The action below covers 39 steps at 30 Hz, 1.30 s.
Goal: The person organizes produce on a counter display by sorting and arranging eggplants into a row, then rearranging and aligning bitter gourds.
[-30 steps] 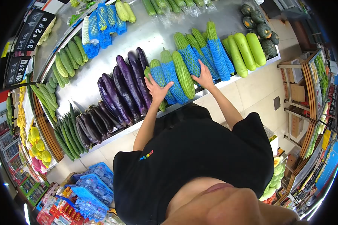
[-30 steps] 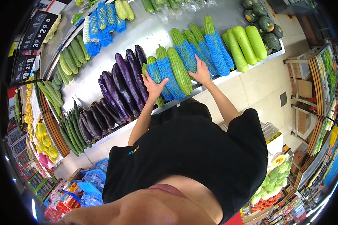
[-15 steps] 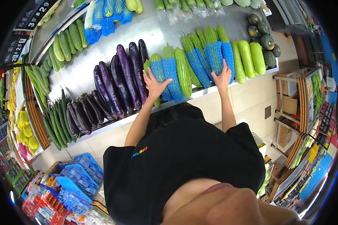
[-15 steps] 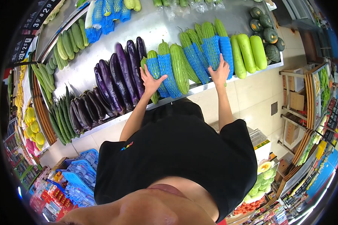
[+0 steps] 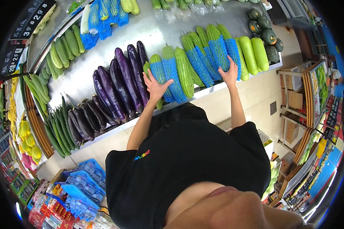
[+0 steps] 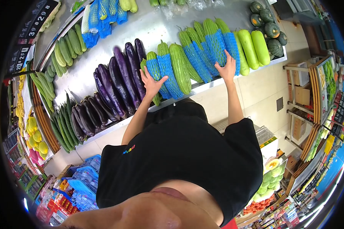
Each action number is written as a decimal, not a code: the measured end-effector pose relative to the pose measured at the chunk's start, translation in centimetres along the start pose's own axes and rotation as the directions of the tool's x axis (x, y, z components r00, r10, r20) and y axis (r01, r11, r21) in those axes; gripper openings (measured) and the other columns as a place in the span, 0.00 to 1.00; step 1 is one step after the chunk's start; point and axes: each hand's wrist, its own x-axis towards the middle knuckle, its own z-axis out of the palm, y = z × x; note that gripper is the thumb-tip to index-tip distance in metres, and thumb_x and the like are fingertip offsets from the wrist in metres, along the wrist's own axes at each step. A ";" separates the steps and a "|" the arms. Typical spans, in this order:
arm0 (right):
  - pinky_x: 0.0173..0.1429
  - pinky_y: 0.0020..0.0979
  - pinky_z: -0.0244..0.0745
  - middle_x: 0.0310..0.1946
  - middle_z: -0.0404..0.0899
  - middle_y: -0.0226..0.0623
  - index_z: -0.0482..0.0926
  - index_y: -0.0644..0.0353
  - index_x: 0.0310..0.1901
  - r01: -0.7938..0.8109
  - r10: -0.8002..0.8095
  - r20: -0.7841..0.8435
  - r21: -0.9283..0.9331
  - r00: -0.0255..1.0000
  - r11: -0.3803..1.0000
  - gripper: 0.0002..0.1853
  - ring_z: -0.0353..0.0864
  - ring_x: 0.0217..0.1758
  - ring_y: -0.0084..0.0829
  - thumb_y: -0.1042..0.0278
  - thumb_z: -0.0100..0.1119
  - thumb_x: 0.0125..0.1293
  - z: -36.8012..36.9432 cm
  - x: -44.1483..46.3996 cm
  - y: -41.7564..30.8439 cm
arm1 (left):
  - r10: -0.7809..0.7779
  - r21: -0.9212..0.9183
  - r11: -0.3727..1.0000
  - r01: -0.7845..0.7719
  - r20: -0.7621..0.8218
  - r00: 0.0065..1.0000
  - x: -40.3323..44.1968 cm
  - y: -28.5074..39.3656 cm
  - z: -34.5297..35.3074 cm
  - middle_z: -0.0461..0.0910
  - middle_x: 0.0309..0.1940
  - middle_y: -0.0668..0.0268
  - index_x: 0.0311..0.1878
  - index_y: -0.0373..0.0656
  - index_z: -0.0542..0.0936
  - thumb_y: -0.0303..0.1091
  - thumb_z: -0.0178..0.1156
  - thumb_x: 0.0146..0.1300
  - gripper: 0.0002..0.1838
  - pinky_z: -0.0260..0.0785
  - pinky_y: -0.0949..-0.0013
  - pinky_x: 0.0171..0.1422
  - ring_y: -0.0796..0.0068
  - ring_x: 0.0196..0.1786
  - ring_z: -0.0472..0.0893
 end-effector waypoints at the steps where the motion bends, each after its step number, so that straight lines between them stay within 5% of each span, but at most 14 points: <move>1: 0.59 0.43 0.69 0.51 0.76 0.44 0.68 0.52 0.66 -0.007 0.007 -0.007 0.036 1.000 0.999 0.41 0.72 0.54 0.48 0.63 0.71 0.47 -0.4 0.2 -0.2 | -0.006 0.004 1.000 0.006 0.008 1.000 -0.1 0.0 -0.1 0.31 0.76 0.41 0.77 0.40 0.38 0.68 0.74 0.39 0.74 0.48 0.29 0.68 0.42 0.78 0.37; 7: 0.60 0.43 0.69 0.53 0.76 0.42 0.72 0.51 0.62 -0.014 0.022 0.096 -0.083 0.995 0.996 0.36 0.72 0.55 0.48 0.56 0.73 0.49 0.0 0.0 0.1 | 0.034 0.024 0.999 -0.034 -0.027 0.999 0.2 -0.6 0.5 0.33 0.76 0.41 0.77 0.39 0.38 0.67 0.75 0.39 0.74 0.51 0.33 0.69 0.40 0.78 0.40; 11: 0.59 0.43 0.70 0.51 0.76 0.43 0.75 0.55 0.57 0.119 -0.124 -0.031 -0.115 0.992 0.986 0.30 0.73 0.53 0.48 0.52 0.70 0.54 -1.8 2.3 1.3 | 0.029 0.007 1.000 -0.029 -0.012 1.000 0.2 -0.7 0.5 0.33 0.76 0.41 0.77 0.40 0.38 0.68 0.75 0.39 0.75 0.51 0.33 0.70 0.40 0.78 0.40; 14: 0.58 0.43 0.70 0.51 0.76 0.45 0.76 0.58 0.55 -0.006 -0.023 -0.097 -0.286 0.995 0.958 0.29 0.73 0.52 0.48 0.51 0.69 0.55 -1.9 5.4 3.9 | 0.033 0.014 0.999 -0.033 -0.013 0.999 0.1 -0.5 0.2 0.32 0.76 0.41 0.77 0.40 0.38 0.68 0.74 0.39 0.74 0.51 0.33 0.70 0.40 0.78 0.40; 18: 0.56 0.45 0.74 0.50 0.74 0.47 0.68 0.59 0.61 -0.048 0.117 0.117 -0.476 0.986 0.878 0.36 0.73 0.55 0.49 0.49 0.70 0.54 0.6 7.0 6.0 | 0.020 0.004 1.000 -0.020 -0.004 1.000 0.0 -0.3 0.1 0.32 0.76 0.41 0.78 0.41 0.38 0.68 0.74 0.40 0.74 0.50 0.33 0.70 0.41 0.78 0.39; 23: 0.58 0.49 0.72 0.51 0.72 0.48 0.68 0.58 0.61 -0.201 0.257 0.069 -0.446 0.964 0.872 0.41 0.71 0.57 0.52 0.52 0.75 0.46 1.8 7.6 7.1 | -0.003 0.025 1.000 0.003 -0.006 1.000 0.0 -0.2 0.1 0.32 0.76 0.42 0.78 0.41 0.38 0.68 0.74 0.40 0.73 0.49 0.32 0.70 0.42 0.78 0.37; 26: 0.61 0.47 0.71 0.50 0.72 0.51 0.70 0.58 0.63 -0.158 0.225 0.088 -0.475 0.970 0.865 0.43 0.71 0.57 0.53 0.48 0.73 0.45 0.8 8.6 6.1 | -0.014 0.031 0.999 0.014 -0.004 1.000 0.0 0.0 -0.1 0.31 0.77 0.43 0.78 0.42 0.38 0.68 0.74 0.39 0.74 0.49 0.32 0.70 0.43 0.79 0.37; 30: 0.58 0.47 0.71 0.48 0.72 0.49 0.73 0.58 0.58 -0.083 0.071 -0.042 -0.454 0.997 0.887 0.37 0.69 0.58 0.52 0.56 0.74 0.43 -2.4 10.1 3.2 | -0.006 0.029 1.000 0.007 -0.004 1.000 0.0 0.0 0.0 0.31 0.77 0.44 0.78 0.42 0.38 0.68 0.74 0.39 0.74 0.50 0.34 0.71 0.43 0.79 0.38; 34: 0.49 0.52 0.75 0.50 0.73 0.52 0.64 0.60 0.62 -0.089 0.048 -0.148 -0.283 0.988 0.955 0.42 0.74 0.52 0.54 0.62 0.74 0.45 -5.4 10.2 1.3 | 0.006 0.023 1.000 -0.006 -0.018 1.000 -0.1 -0.2 0.1 0.32 0.76 0.42 0.77 0.41 0.38 0.68 0.74 0.39 0.74 0.49 0.32 0.69 0.41 0.78 0.38; 35: 0.49 0.50 0.76 0.50 0.77 0.49 0.57 0.62 0.65 -0.348 0.364 0.084 -0.157 0.928 0.924 0.46 0.79 0.46 0.51 0.63 0.75 0.47 -6.8 10.1 -0.1 | 0.003 0.034 0.999 -0.002 -0.015 1.000 -0.1 -0.1 0.1 0.32 0.76 0.42 0.77 0.40 0.38 0.68 0.74 0.39 0.74 0.49 0.32 0.69 0.41 0.78 0.38; 38: 0.51 0.44 0.78 0.50 0.79 0.45 0.53 0.62 0.67 -0.416 0.285 0.315 0.523 0.905 0.744 0.45 0.82 0.43 0.43 0.67 0.73 0.52 -6.2 7.0 0.0 | 0.030 0.014 0.999 -0.030 -0.035 0.999 0.1 -0.5 0.4 0.32 0.76 0.42 0.77 0.40 0.39 0.68 0.74 0.39 0.73 0.49 0.32 0.70 0.41 0.78 0.38; 39: 0.57 0.37 0.76 0.53 0.77 0.41 0.53 0.59 0.70 -0.407 0.268 0.312 0.592 0.912 0.696 0.45 0.79 0.51 0.34 0.73 0.71 0.54 -6.3 5.8 -1.8 | 0.051 0.002 0.999 -0.051 -0.042 0.998 0.1 -0.7 0.4 0.32 0.76 0.42 0.77 0.40 0.39 0.67 0.74 0.39 0.73 0.49 0.31 0.69 0.41 0.78 0.38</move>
